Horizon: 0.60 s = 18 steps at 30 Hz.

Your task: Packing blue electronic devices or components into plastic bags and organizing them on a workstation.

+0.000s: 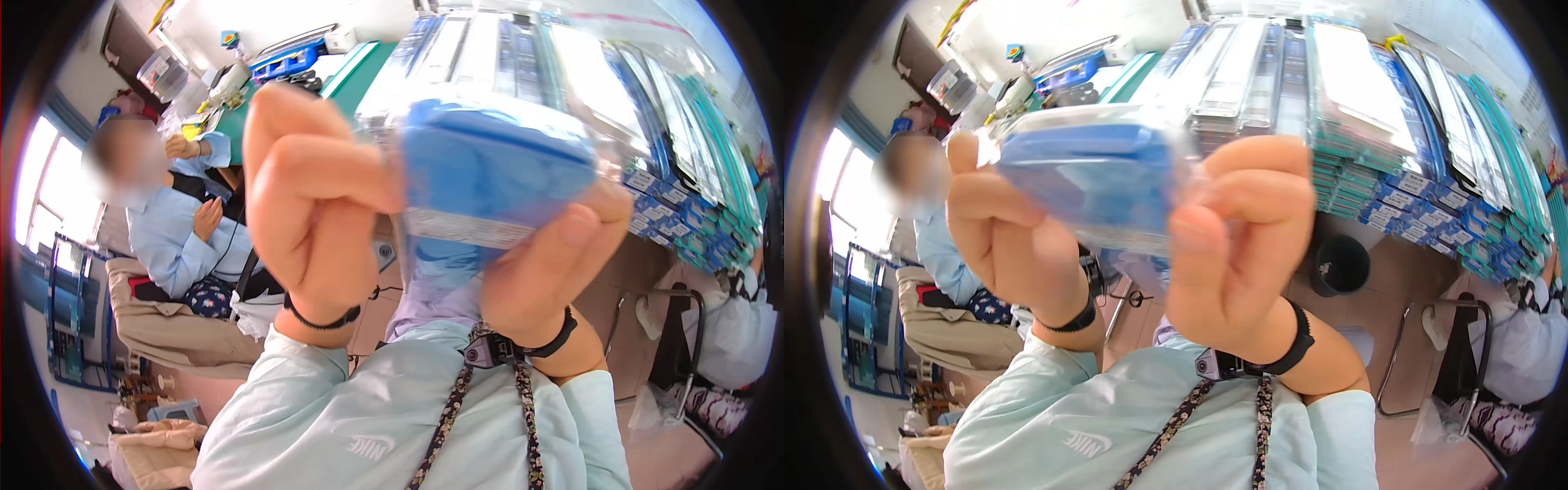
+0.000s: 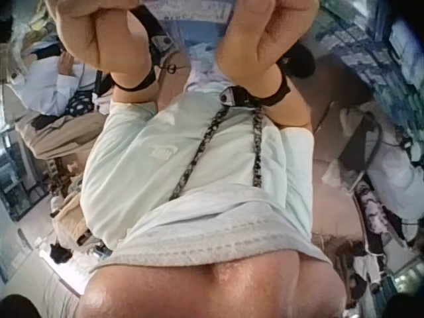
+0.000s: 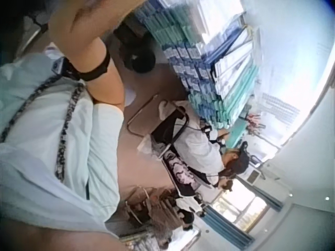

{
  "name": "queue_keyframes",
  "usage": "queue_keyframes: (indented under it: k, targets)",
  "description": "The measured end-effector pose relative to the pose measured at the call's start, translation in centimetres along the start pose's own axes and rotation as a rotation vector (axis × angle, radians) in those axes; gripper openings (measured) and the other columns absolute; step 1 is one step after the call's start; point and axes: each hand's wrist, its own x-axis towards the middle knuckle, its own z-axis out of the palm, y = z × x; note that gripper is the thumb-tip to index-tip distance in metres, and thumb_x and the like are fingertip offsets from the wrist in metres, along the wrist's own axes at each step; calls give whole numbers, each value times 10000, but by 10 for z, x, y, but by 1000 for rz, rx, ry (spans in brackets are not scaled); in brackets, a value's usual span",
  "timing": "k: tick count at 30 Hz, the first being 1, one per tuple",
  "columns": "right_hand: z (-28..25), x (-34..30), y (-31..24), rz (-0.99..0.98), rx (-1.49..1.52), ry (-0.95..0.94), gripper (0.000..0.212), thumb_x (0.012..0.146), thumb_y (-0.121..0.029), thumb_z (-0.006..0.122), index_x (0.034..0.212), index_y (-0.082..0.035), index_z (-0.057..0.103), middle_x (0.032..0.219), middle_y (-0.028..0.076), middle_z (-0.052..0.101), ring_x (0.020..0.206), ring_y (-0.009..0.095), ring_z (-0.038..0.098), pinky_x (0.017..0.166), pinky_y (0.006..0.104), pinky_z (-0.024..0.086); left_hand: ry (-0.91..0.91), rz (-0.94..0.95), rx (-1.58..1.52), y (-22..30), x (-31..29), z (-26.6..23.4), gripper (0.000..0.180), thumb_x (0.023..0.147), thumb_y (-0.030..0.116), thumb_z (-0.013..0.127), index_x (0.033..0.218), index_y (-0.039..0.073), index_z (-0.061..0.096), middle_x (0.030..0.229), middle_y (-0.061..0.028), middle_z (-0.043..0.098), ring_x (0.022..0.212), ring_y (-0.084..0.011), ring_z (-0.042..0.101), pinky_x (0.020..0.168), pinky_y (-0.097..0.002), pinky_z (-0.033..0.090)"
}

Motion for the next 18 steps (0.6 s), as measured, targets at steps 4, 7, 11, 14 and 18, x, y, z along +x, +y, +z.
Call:
queue_keyframes:
  k: [4,7,11,14,18]
  targets:
    - [3,1,0,-103,87,-15,142,877,-79,561,904,-21,434,829,100,455,691,142,400,617,243,357,253,-264,-14,13,-17,15,114,849,136,516,794,37,502,777,-71,424,668,-152,402,608,-289,338]
    - [5,1,-2,-137,71,-30,122,862,-59,576,887,-19,464,799,103,478,673,160,404,579,258,359,251,-208,-108,10,-21,17,407,912,428,480,803,37,467,766,-54,407,664,-148,398,600,-286,336]
    - [0,2,-7,-108,74,-104,172,858,-126,607,928,-6,505,794,98,478,673,169,409,572,268,363,24,-358,-531,14,-29,11,556,913,588,375,974,42,455,928,-31,394,801,-143,409,695,-293,383]
    - [3,-1,-6,35,279,-209,250,855,-211,633,953,-6,528,802,95,482,659,163,402,557,275,360,106,-415,-521,29,-28,19,408,895,454,493,940,48,474,888,-31,419,777,-151,427,718,-285,362]
    - [-3,2,-11,169,296,-510,614,655,-458,807,976,14,580,881,107,539,737,210,545,621,321,436,50,-377,-376,16,-37,10,207,828,199,625,738,62,498,749,-40,407,624,-147,400,586,-273,317]
